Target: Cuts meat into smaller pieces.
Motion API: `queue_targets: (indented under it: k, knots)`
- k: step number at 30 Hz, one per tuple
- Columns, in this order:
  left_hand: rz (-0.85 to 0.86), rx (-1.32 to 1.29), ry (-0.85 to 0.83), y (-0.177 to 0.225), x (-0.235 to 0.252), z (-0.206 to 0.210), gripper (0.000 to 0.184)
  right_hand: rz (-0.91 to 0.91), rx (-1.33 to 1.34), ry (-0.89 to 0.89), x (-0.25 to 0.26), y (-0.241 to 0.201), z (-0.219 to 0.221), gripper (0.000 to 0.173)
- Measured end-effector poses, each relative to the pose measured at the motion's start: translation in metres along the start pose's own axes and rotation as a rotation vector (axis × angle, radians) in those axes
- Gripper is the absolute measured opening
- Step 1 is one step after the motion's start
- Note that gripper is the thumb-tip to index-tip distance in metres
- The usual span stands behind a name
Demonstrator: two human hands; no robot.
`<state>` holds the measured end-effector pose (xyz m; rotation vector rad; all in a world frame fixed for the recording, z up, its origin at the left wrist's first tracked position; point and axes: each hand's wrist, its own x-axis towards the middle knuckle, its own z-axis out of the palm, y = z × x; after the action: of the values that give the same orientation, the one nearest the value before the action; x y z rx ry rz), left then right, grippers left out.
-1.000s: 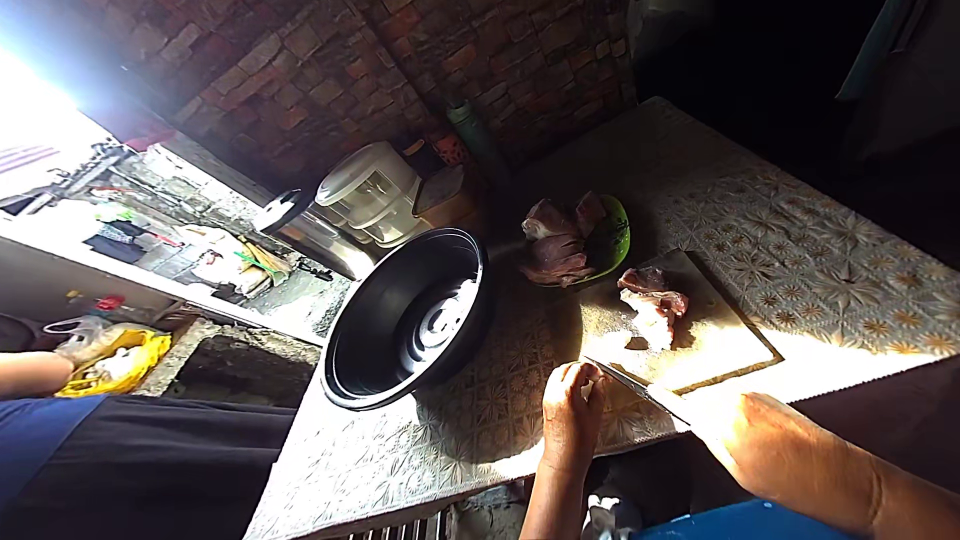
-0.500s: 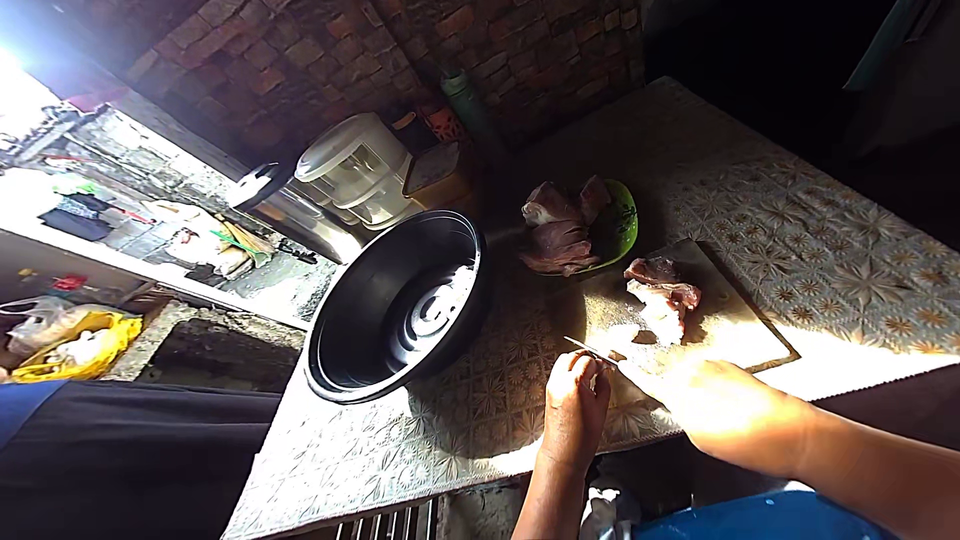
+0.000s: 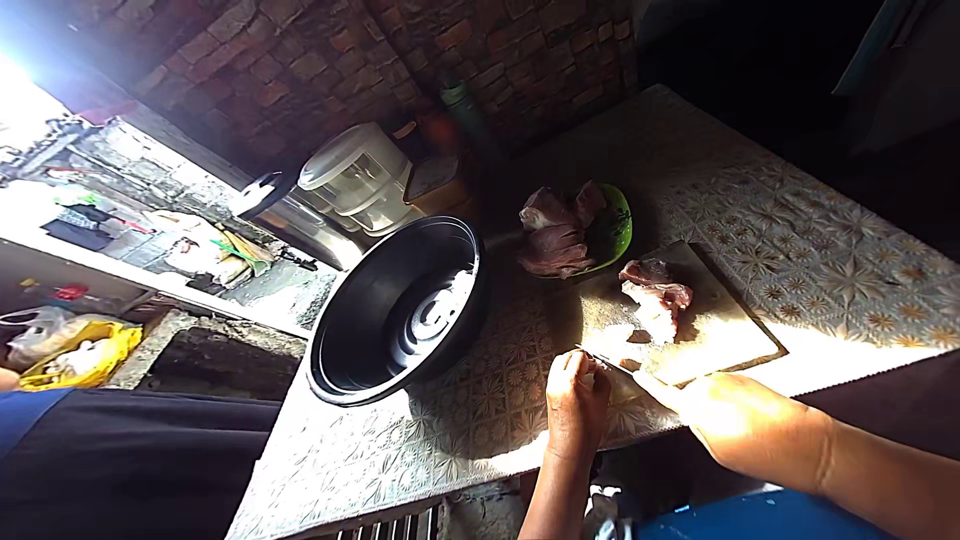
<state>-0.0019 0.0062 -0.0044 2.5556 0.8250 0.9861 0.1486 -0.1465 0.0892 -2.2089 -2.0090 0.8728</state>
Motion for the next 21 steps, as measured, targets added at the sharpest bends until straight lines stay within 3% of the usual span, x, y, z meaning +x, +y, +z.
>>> queue_targets:
  k: [4,6,10,12,16,19,21]
  knots:
    - [0.008,-0.059,-0.010,0.003,-0.002,-0.001,0.006,-0.010,0.061,0.006,0.023,-0.005,-0.004,0.068]
    - [0.000,-0.130,0.074,0.003,-0.001,-0.007,0.007,-0.037,0.082,0.064,0.031,-0.001,0.001,0.069]
    - [-0.210,-0.200,0.193,-0.007,0.007,-0.040,0.018,-0.148,0.191,0.242,0.033,0.021,0.024,0.054]
    - [-0.306,-0.188,0.112,-0.006,0.009,-0.049,0.023,-0.233,0.275,0.435,0.032,0.032,0.038,0.042]
    - [-0.267,-0.135,-0.057,0.009,0.012,-0.033,0.020,-0.253,0.448,0.754,0.029,0.045,0.041,0.027]
    - [-0.223,-0.056,-0.216,0.023,0.022,-0.022,0.025,-0.220,0.448,0.907,0.019,0.060,0.039,0.047]
    - [-0.245,0.029,-0.378,0.031,0.031,-0.018,0.034,-0.166,0.397,1.008,0.009,0.071,0.037,0.050]
